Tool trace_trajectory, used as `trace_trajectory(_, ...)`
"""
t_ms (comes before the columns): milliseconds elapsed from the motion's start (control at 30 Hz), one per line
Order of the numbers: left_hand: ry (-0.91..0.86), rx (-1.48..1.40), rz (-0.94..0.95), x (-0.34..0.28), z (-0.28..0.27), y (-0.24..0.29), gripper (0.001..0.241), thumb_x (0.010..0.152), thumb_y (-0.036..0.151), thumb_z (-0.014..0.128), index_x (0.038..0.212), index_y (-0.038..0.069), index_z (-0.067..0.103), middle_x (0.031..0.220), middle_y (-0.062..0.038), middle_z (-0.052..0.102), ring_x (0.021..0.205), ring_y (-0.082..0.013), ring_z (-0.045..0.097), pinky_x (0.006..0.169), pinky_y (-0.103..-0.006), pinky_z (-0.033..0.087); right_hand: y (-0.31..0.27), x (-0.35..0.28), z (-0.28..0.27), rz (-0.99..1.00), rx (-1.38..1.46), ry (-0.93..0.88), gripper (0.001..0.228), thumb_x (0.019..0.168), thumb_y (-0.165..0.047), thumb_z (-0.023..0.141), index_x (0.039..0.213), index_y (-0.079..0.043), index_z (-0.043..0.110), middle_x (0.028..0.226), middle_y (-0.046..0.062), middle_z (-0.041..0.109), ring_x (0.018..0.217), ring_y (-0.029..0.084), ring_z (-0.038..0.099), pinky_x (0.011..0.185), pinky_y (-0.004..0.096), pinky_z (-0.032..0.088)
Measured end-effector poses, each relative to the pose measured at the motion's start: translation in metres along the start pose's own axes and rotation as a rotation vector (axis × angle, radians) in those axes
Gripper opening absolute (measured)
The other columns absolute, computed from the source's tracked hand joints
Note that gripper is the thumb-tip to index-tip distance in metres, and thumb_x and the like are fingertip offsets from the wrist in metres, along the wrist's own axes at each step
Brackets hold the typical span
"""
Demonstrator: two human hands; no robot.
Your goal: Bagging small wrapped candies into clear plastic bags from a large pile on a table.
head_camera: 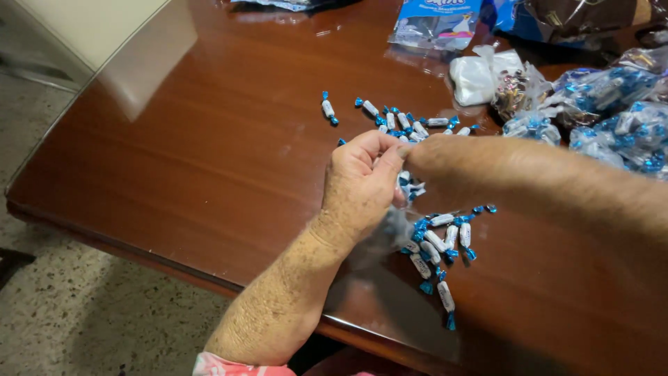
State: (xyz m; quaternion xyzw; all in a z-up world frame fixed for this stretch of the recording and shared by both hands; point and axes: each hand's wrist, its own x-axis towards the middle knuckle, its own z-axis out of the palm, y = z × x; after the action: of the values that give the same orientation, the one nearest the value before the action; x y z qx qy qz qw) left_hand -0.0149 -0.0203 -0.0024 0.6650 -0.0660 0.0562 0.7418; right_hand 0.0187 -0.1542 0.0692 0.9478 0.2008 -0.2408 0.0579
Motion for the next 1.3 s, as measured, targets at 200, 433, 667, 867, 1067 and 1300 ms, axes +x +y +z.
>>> trace_trajectory(200, -0.028, -0.067, -0.006, 0.001, -0.005, 0.008, 0.012, 0.095, 0.018, 0.067, 0.091, 0.011, 0.075, 0.044, -0.011, 0.061, 0.046, -0.0156, 0.067, 0.05, -0.0231, 0.055, -0.014, -0.016, -0.035, 0.013, 0.061, -0.053, 0.031, 0.081, -0.038, 0.082, 0.095, -0.01, 0.076, 0.077, 0.013, 0.075, 0.071, 0.029, 0.076, 0.065, 0.04, 0.059)
trace_trajectory(433, -0.004, 0.081, -0.045, 0.0, -0.005, 0.014, 0.014, 0.094, 0.024, 0.063, 0.086, 0.014, 0.068, 0.044, 0.0, 0.055, 0.034, -0.011, 0.055, 0.04, -0.027, 0.044, -0.007, -0.007, -0.026, 0.149, -0.296, -0.093, 0.017, 0.096, -0.03, 0.059, 0.11, -0.033, 0.067, 0.076, -0.004, 0.072, 0.069, 0.016, 0.067, 0.065, 0.033, 0.049)
trace_trajectory(667, 0.188, -0.031, 0.307, 0.006, -0.019, 0.01, 0.014, 0.1, 0.02, 0.063, 0.092, 0.009, 0.068, 0.056, 0.005, 0.052, 0.041, -0.005, 0.05, 0.04, -0.0218, 0.04, 0.035, -0.04, -0.027, -0.426, 0.313, 0.637, 0.013, 0.096, 0.0, 0.066, 0.106, -0.007, 0.073, 0.096, 0.005, 0.072, 0.08, 0.015, 0.069, 0.065, 0.029, 0.052)
trace_trajectory(867, 0.201, 0.181, 0.45, 0.002, -0.019, 0.01, 0.014, 0.102, 0.019, 0.061, 0.093, 0.01, 0.069, 0.075, 0.007, 0.056, 0.065, -0.0044, 0.046, 0.06, -0.0233, 0.042, 0.195, 0.001, 0.121, 0.282, -0.261, 0.128, 0.064, 0.081, 0.003, 0.055, 0.141, -0.021, 0.056, 0.127, 0.009, 0.069, 0.104, 0.027, 0.077, 0.086, 0.04, 0.069)
trace_trajectory(1067, 0.24, 0.245, 0.472, 0.005, -0.017, 0.009, 0.016, 0.102, 0.019, 0.062, 0.094, 0.008, 0.07, 0.078, 0.004, 0.062, 0.069, -0.0059, 0.053, 0.064, -0.0242, 0.047, 0.224, -0.02, 0.197, 0.46, -0.139, 0.496, 0.026, 0.084, -0.03, 0.061, 0.104, -0.014, 0.065, 0.103, 0.01, 0.068, 0.102, 0.037, 0.069, 0.081, 0.053, 0.058)
trace_trajectory(1300, 0.188, 0.218, 0.432, 0.002, -0.011, 0.01, 0.017, 0.103, 0.017, 0.062, 0.093, 0.005, 0.068, 0.064, 0.001, 0.056, 0.048, -0.0059, 0.053, 0.048, -0.0221, 0.043, 0.169, -0.01, 0.127, 0.409, 0.459, 0.566, 0.02, 0.105, -0.023, 0.05, 0.114, -0.011, 0.063, 0.094, 0.022, 0.073, 0.076, 0.041, 0.067, 0.073, 0.051, 0.05)
